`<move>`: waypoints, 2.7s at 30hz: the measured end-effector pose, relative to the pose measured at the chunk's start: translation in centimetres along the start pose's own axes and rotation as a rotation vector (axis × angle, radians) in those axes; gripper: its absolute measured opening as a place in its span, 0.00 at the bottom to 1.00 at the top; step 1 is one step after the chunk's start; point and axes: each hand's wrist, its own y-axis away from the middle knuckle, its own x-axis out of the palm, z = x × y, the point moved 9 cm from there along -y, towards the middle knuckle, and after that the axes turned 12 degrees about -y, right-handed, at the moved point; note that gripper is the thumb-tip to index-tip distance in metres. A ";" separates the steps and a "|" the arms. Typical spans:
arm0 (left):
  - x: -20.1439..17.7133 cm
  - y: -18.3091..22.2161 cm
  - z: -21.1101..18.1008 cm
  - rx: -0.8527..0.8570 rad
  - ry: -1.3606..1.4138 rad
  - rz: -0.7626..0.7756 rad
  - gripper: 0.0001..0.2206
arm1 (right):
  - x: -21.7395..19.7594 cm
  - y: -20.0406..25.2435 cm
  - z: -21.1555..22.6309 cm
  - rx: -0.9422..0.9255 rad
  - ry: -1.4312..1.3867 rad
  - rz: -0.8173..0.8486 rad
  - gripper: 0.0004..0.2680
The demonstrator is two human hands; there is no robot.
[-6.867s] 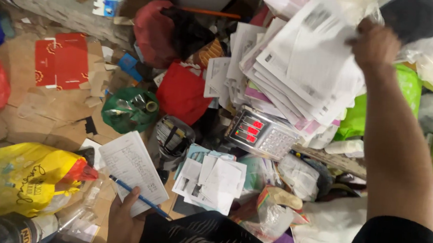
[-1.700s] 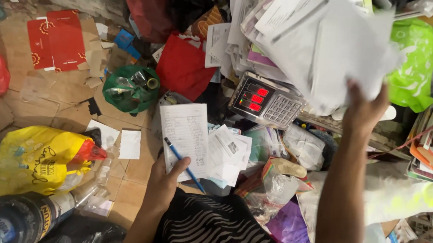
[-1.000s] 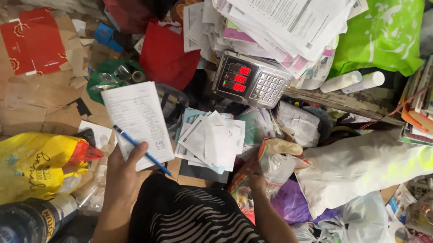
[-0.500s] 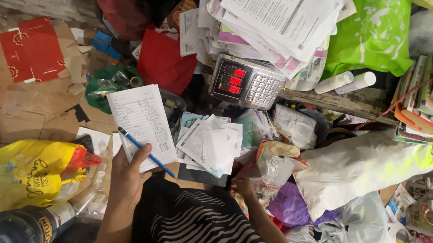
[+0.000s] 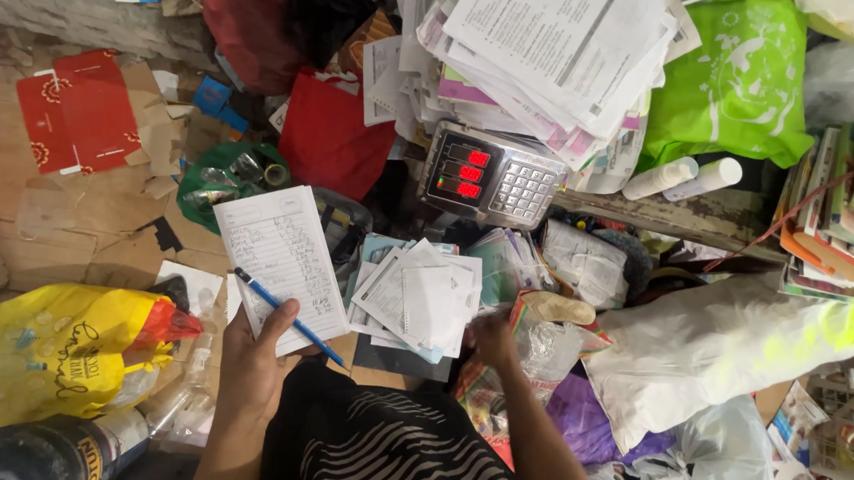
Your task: Weighing stacks of paper and plastic bags on a digital scale and recording the weights in a notepad.
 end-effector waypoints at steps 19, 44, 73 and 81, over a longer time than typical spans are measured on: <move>-0.1 -0.3 0.1 0.090 0.176 -0.115 0.18 | -11.9 -7.2 55.4 -0.863 0.967 -0.243 0.37; -0.9 1.1 1.1 0.062 0.154 -0.086 0.19 | -2.4 4.4 40.5 -1.213 0.673 -0.027 0.03; -8.2 4.5 8.8 -0.294 -0.185 -0.348 0.17 | 2.9 -6.9 -11.9 0.044 0.345 -0.134 0.15; -4.9 3.5 6.0 -0.224 -0.113 -0.234 0.18 | -11.2 -4.8 8.1 -0.320 -0.406 -0.649 0.05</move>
